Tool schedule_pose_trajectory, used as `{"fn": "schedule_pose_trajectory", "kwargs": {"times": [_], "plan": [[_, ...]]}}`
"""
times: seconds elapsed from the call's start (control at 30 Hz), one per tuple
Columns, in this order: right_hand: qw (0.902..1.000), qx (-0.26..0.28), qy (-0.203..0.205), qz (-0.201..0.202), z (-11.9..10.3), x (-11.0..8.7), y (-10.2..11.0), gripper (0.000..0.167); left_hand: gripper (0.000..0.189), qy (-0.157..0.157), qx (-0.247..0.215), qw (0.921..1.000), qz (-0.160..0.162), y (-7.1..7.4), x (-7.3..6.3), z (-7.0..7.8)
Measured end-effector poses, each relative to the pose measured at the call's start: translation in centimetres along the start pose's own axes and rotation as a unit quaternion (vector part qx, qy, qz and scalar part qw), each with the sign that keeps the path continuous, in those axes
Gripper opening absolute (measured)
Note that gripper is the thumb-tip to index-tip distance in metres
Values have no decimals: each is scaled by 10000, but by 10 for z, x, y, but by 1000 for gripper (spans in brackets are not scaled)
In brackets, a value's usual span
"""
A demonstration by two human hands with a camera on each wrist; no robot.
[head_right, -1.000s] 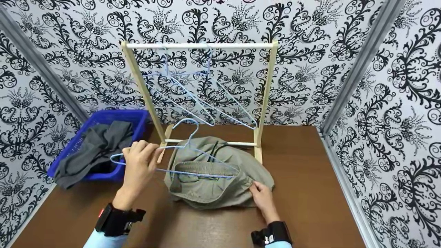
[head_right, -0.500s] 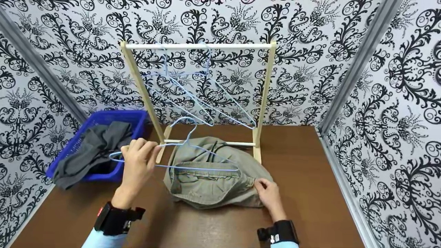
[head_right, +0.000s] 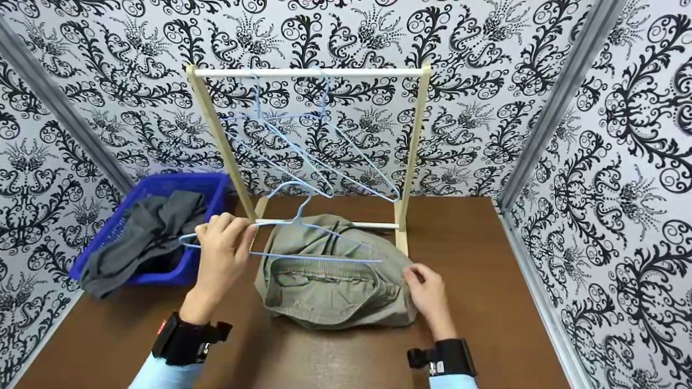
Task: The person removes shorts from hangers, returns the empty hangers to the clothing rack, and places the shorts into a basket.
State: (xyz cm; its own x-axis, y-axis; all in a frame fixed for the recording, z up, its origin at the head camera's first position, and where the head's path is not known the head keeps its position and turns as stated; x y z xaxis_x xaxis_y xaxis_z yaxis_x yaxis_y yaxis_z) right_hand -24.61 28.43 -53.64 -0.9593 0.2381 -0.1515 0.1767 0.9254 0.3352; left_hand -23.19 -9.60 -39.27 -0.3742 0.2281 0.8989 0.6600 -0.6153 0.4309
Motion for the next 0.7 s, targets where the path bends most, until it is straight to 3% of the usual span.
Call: {"fn": "schedule_pose_trajectory", "kwargs": {"times": [0.27, 0.47, 0.7], "plan": [[9946, 948, 223, -352, -18, -6, 0, 32, 15, -113, -187, 9998, 17, -8, 2, 6], [9828, 1556, 482, -871, -28, -15, -2, 43, 16, -183, -225, 9996, 0, -16, 1, 11], [9694, 1766, 846, -1482, -33, -22, -5, 46, 19, -91, -340, 9991, -230, -26, -4, 18]]}}
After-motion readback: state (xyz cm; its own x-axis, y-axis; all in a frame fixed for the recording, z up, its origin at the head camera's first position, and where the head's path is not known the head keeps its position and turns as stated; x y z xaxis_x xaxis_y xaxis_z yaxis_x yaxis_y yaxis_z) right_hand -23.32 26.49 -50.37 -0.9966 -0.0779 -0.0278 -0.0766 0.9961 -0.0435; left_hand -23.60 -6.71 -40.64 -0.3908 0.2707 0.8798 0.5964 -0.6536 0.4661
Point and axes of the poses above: each hand's wrist, its own x-axis towards the middle knuckle, its own y-axis out of the back of the hand, z = x × y, the point moved 4 cm from there along x, towards the middle knuckle, and after that the axes turned 12 degrees about -y, right-handed, at the moved point
